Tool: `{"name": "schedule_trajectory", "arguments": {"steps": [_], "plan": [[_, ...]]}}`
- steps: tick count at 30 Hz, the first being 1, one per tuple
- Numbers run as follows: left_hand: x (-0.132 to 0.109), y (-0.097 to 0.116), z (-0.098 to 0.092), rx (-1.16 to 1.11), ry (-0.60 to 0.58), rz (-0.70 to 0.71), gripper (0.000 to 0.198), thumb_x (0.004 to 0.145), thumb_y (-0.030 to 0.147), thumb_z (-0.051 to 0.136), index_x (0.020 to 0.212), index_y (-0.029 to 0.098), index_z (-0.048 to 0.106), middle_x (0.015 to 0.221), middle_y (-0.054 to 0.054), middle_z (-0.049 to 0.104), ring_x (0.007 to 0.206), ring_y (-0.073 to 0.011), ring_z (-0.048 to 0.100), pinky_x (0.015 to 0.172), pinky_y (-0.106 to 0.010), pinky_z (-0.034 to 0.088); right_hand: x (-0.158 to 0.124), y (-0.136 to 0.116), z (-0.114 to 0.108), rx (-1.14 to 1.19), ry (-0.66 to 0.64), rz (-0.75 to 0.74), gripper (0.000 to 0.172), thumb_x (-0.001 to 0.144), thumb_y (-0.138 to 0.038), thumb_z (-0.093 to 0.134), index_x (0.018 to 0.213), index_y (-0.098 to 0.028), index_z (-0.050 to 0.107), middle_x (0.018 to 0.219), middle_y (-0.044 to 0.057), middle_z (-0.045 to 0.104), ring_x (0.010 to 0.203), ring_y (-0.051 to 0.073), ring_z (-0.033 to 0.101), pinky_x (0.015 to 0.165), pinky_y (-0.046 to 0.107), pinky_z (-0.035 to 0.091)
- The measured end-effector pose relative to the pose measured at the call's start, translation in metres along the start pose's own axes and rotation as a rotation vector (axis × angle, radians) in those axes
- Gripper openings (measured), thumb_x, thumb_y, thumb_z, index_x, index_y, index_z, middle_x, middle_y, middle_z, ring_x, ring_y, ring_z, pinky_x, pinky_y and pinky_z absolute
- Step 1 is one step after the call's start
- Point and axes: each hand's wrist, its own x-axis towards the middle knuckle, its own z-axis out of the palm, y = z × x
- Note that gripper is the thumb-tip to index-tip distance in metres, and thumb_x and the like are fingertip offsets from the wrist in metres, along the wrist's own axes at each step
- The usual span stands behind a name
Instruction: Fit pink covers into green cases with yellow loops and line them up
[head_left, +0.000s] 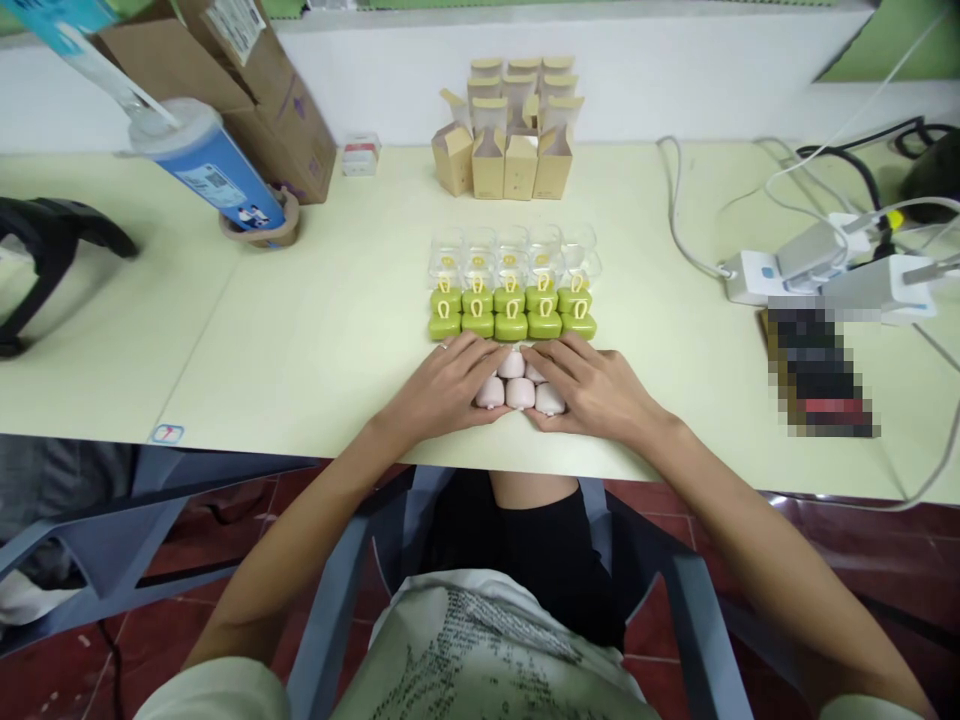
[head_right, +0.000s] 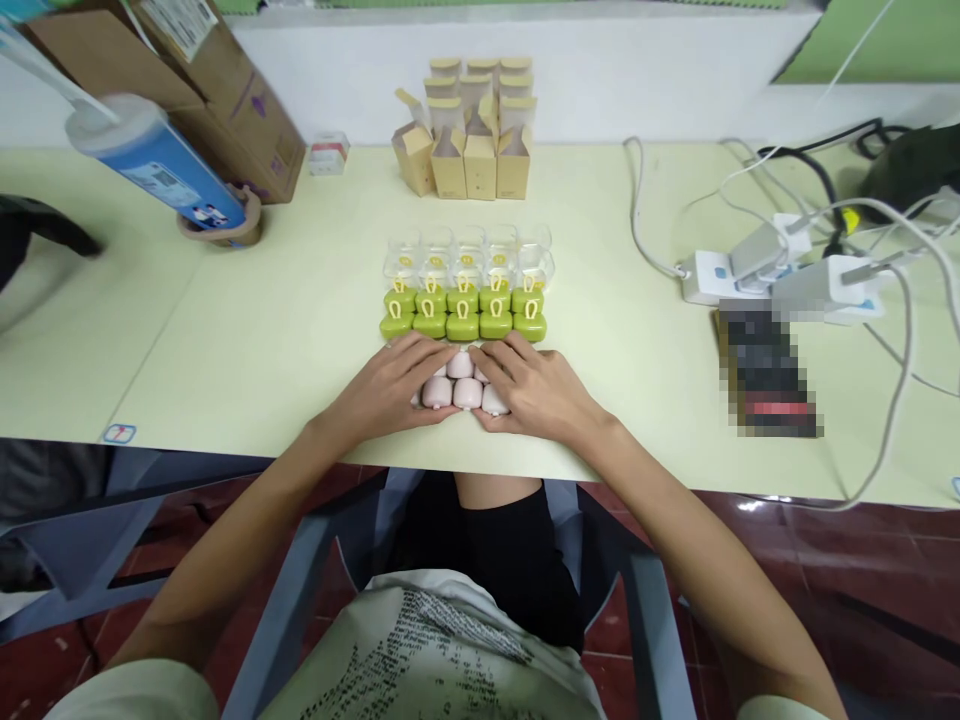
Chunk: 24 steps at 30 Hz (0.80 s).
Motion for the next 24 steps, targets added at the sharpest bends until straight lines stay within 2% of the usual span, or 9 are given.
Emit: {"name": "schedule_trajectory", "arguments": {"steps": [3, 6, 8, 11, 13, 15, 18, 20, 24], "plan": [[0.0, 0.002, -0.006, 0.071, -0.049, 0.037, 0.087, 0.1, 0.067, 0.073, 0.16, 0.008, 0.051, 0.145, -0.024, 0.071, 0.134, -0.0412, 0.068, 0.113, -0.057, 0.059, 0.0, -0.001, -0.001, -0.017, 0.037, -0.02, 0.061, 0.109, -0.052, 0.059, 0.149, -0.007, 0.068, 0.132, 0.02, 0.08, 0.115, 0.035, 0.07, 0.062, 0.039, 0.056], [-0.006, 0.007, -0.016, 0.126, -0.038, 0.104, 0.103, 0.094, 0.07, 0.076, 0.165, 0.003, 0.042, 0.158, -0.029, 0.062, 0.146, -0.0439, 0.062, 0.121, -0.058, 0.055, -0.005, -0.004, -0.007, -0.028, 0.041, -0.021, 0.072, 0.11, -0.064, 0.058, 0.157, -0.01, 0.062, 0.145, 0.021, 0.076, 0.121, 0.036, 0.071, 0.061, 0.038, 0.057], [-0.017, 0.011, -0.024, 0.141, 0.04, 0.104, 0.093, 0.097, 0.065, 0.076, 0.163, 0.008, 0.045, 0.159, -0.028, 0.062, 0.147, -0.0427, 0.061, 0.121, -0.058, 0.055, -0.013, -0.006, -0.014, -0.051, 0.06, -0.017, 0.076, 0.107, -0.071, 0.06, 0.159, -0.015, 0.061, 0.151, 0.02, 0.074, 0.124, 0.037, 0.071, 0.062, 0.038, 0.058], [-0.041, 0.015, -0.032, 0.113, 0.181, -0.045, 0.066, 0.102, 0.052, 0.077, 0.155, 0.019, 0.056, 0.141, -0.019, 0.071, 0.129, -0.0363, 0.07, 0.106, -0.053, 0.062, -0.032, -0.009, -0.024, -0.065, 0.178, 0.086, 0.063, 0.106, -0.064, 0.068, 0.152, -0.021, 0.065, 0.14, 0.018, 0.078, 0.118, 0.035, 0.075, 0.064, 0.038, 0.059], [-0.056, 0.017, -0.033, 0.03, 0.171, -0.177, 0.057, 0.104, 0.047, 0.077, 0.153, 0.024, 0.059, 0.136, -0.016, 0.07, 0.118, -0.0299, 0.073, 0.098, -0.046, 0.066, -0.045, -0.012, -0.027, -0.014, 0.247, 0.212, 0.051, 0.107, -0.056, 0.071, 0.146, -0.023, 0.068, 0.126, 0.016, 0.08, 0.103, 0.031, 0.078, 0.063, 0.036, 0.059], [-0.064, 0.018, -0.03, -0.059, 0.13, -0.238, 0.049, 0.107, 0.042, 0.074, 0.151, 0.026, 0.06, 0.137, -0.014, 0.067, 0.112, -0.025, 0.074, 0.097, -0.042, 0.067, -0.055, -0.015, -0.026, 0.08, 0.227, 0.291, 0.046, 0.108, -0.054, 0.07, 0.142, -0.025, 0.069, 0.121, 0.014, 0.077, 0.091, 0.026, 0.078, 0.062, 0.036, 0.06], [-0.063, 0.019, -0.022, -0.136, 0.154, -0.231, 0.032, 0.111, 0.027, 0.065, 0.143, 0.025, 0.066, 0.134, -0.012, 0.065, 0.11, -0.0212, 0.074, 0.099, -0.04, 0.067, -0.059, -0.022, -0.018, 0.171, 0.147, 0.286, 0.042, 0.11, -0.055, 0.066, 0.139, -0.025, 0.07, 0.125, 0.014, 0.072, 0.087, 0.023, 0.077, 0.064, 0.037, 0.064], [-0.059, 0.019, -0.018, -0.145, 0.185, -0.224, 0.027, 0.112, 0.022, 0.062, 0.137, 0.025, 0.069, 0.131, -0.011, 0.066, 0.112, -0.0208, 0.073, 0.1, -0.039, 0.067, -0.057, -0.026, -0.012, 0.18, 0.165, 0.27, 0.034, 0.112, -0.048, 0.064, 0.134, -0.022, 0.072, 0.125, 0.015, 0.069, 0.084, 0.022, 0.075, 0.065, 0.038, 0.066], [-0.055, 0.02, -0.016, -0.124, 0.208, -0.212, 0.023, 0.111, 0.026, 0.066, 0.133, 0.023, 0.07, 0.126, -0.01, 0.066, 0.108, -0.02, 0.074, 0.095, -0.037, 0.068, -0.05, -0.03, -0.005, 0.206, 0.217, 0.282, 0.026, 0.113, -0.039, 0.063, 0.13, -0.02, 0.072, 0.124, 0.016, 0.068, 0.079, 0.021, 0.073, 0.067, 0.039, 0.067]]}}
